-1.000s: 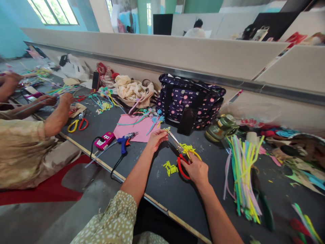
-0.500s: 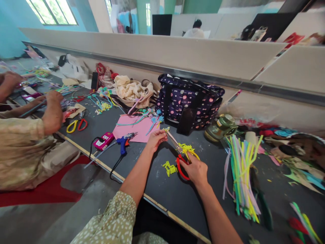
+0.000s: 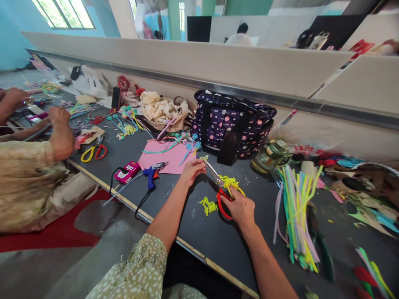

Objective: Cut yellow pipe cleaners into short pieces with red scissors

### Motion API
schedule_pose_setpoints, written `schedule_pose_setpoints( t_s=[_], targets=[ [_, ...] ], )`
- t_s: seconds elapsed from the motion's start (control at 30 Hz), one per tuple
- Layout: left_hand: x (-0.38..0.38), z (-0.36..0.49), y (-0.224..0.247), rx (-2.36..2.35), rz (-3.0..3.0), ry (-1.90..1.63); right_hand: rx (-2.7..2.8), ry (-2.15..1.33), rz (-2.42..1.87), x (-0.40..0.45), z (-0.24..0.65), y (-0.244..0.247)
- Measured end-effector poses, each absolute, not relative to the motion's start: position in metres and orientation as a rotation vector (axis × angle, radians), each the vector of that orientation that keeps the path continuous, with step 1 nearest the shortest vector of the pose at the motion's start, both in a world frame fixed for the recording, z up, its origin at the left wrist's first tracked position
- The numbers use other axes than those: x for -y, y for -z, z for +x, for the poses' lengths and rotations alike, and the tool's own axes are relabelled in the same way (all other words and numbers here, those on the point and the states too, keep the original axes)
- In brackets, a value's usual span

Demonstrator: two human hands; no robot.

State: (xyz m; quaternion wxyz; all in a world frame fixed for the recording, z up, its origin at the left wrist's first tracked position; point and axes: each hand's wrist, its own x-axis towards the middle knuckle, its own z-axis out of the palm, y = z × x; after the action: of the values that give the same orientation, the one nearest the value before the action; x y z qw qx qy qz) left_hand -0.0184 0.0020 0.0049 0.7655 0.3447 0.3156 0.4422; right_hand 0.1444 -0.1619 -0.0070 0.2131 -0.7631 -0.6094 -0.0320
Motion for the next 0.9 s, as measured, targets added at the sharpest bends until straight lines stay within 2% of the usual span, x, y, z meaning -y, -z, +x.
schedule_pose_setpoints(
  t_s=[0.4, 0.6, 0.9],
  targets=[
    [-0.001, -0.018, -0.010, -0.721, 0.721, -0.949, 1.664, -0.037, -2.233, 0.161, 0.144, 0.003],
    [-0.001, -0.019, -0.011, -0.700, 0.697, -0.960, 1.679, -0.009, -2.221, 0.160, 0.138, -0.008],
    [-0.004, -0.021, -0.007, -0.665, 0.694, -0.992, 1.760, 0.071, -2.093, 0.163, 0.143, 0.005]
  ],
)
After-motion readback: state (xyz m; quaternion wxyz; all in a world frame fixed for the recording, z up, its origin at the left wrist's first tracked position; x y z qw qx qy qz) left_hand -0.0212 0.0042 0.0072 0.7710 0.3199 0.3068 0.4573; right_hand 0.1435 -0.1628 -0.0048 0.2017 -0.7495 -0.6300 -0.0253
